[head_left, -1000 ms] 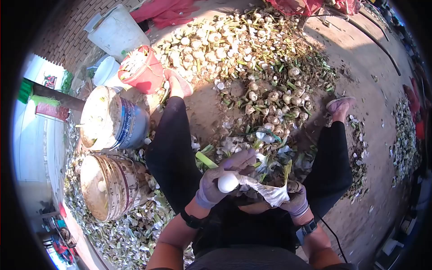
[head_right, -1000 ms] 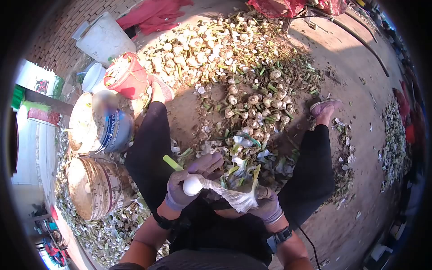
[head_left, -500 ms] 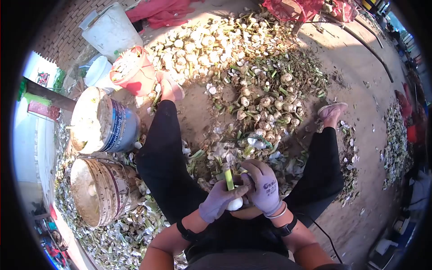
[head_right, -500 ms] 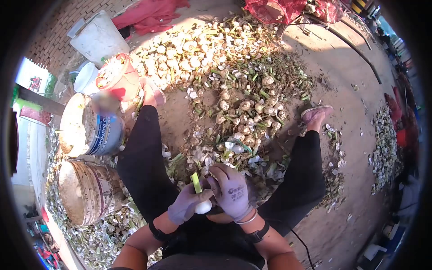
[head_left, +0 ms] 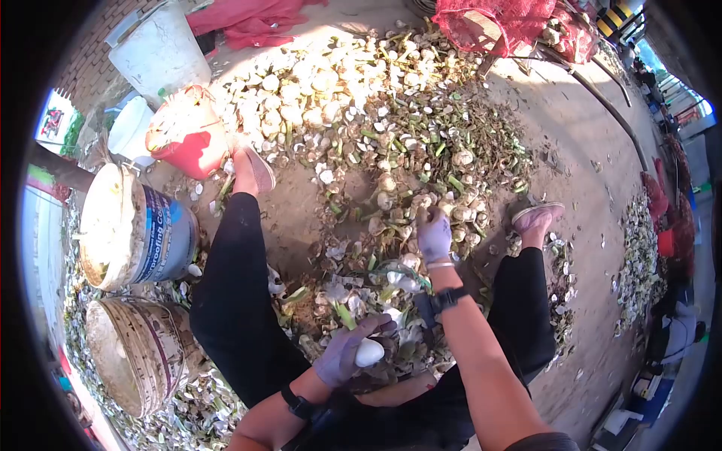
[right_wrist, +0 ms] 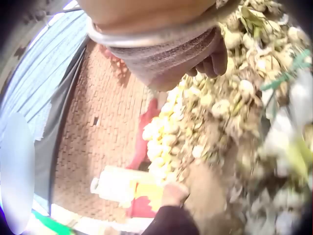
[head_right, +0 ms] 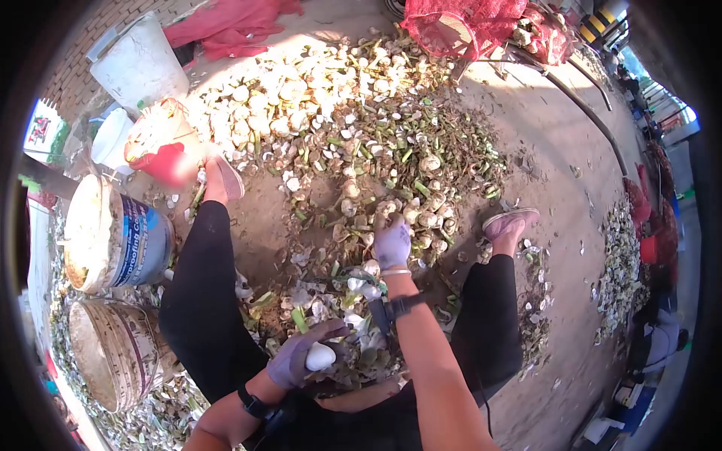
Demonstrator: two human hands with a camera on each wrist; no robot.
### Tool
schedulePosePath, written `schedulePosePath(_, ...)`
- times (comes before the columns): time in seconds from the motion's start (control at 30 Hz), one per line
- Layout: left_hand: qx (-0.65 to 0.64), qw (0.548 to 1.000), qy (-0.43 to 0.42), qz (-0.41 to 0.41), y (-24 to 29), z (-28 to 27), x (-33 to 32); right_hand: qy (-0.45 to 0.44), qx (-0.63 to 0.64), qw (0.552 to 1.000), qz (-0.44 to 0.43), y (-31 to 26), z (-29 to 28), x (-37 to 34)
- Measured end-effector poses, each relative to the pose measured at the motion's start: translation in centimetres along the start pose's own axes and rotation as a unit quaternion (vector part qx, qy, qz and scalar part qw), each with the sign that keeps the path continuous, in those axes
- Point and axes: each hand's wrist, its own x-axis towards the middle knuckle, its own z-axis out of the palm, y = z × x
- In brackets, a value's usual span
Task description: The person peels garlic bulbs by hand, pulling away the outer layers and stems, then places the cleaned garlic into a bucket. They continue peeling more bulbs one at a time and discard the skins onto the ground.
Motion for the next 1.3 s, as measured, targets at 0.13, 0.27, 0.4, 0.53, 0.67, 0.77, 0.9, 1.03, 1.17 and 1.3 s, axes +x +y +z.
schedulePosePath(0.13,-0.036,0.999,0.027,-0.029,-0.8,-2.4,1.2,-0.165,-0.121,0.96,0.189,1.7,3.4,7.9)
schedulePosePath(0.27,-0.204,0.962,0.14,-0.114,0.2,-2.5,3.1,-0.204,0.006,0.967,0.154,2.1,4.0,7.3)
schedulePosePath(0.4,-0.201,0.952,0.227,-0.042,-0.5,-1.8,4.1,-0.171,0.192,0.963,-0.08,-4.1,-2.9,-4.1)
schedulePosePath(0.53,-0.139,0.965,0.203,0.09,2.9,0.5,2.6,-0.193,0.205,0.932,-0.229,-11.4,-12.0,-15.7)
schedulePosePath(0.67,-0.014,0.977,0.167,0.131,5.3,1.8,-1.0,-0.261,0.647,0.704,0.129,-11.4,-15.3,-19.9)
schedulePosePath(0.77,0.388,0.862,0.154,0.287,6.3,3.2,-3.4,-0.274,0.643,0.697,0.159,-11.8,-16.9,-21.7)
schedulePosePath(0.9,0.341,0.886,0.121,0.289,6.5,3.9,-5.3,-0.282,0.594,0.747,0.096,-11.9,-17.8,-23.3)
schedulePosePath(1.03,0.222,0.948,0.114,0.196,6.4,4.1,-7.0,-0.406,0.543,0.726,0.115,-10.6,-19.9,-23.2)
schedulePosePath(1.17,-0.087,0.988,0.119,0.049,5.5,4.8,-7.6,-0.415,0.521,0.74,0.097,-10.6,-20.8,-23.5)
schedulePosePath(1.3,0.288,0.914,0.152,0.242,5.2,5.0,-8.0,-0.406,0.497,0.76,0.108,-10.9,-21.7,-23.6)
